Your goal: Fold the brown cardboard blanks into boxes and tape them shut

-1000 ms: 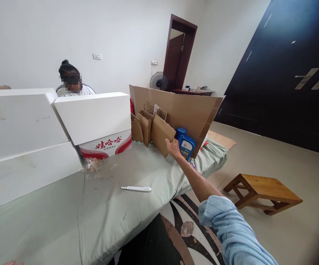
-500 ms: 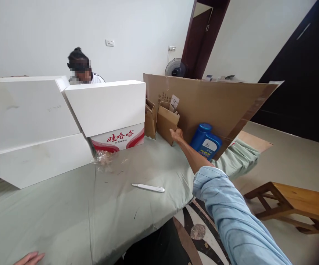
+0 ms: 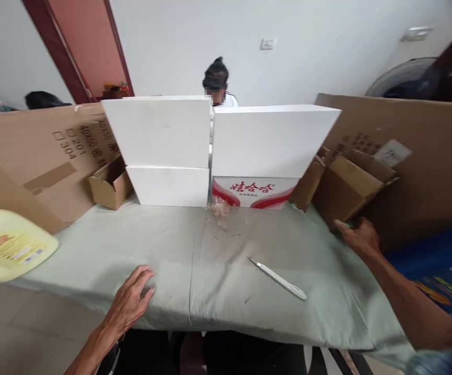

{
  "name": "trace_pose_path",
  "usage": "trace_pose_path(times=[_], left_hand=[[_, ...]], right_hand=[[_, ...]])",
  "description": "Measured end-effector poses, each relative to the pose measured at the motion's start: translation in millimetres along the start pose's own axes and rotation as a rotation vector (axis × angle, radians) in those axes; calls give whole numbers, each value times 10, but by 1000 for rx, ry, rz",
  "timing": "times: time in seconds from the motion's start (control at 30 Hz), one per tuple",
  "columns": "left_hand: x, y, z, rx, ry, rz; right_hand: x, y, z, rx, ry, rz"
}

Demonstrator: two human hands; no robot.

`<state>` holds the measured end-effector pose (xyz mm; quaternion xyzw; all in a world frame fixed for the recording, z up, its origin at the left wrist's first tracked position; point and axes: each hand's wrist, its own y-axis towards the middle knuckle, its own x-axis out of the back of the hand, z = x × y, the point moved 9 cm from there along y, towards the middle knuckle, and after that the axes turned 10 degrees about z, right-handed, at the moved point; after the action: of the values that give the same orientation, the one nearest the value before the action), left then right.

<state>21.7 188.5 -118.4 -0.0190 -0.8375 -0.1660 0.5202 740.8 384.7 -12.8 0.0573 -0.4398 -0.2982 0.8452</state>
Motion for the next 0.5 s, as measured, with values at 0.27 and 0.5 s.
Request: trace_pose_path(times=[0.27, 0.5], left_hand=[[-41, -50, -70, 12, -46, 75], [-41, -10, -42, 33, -45, 102]], right_hand=[[-242, -337, -206, -200, 22, 99], [-1020, -1456, 859, 415, 164, 321]])
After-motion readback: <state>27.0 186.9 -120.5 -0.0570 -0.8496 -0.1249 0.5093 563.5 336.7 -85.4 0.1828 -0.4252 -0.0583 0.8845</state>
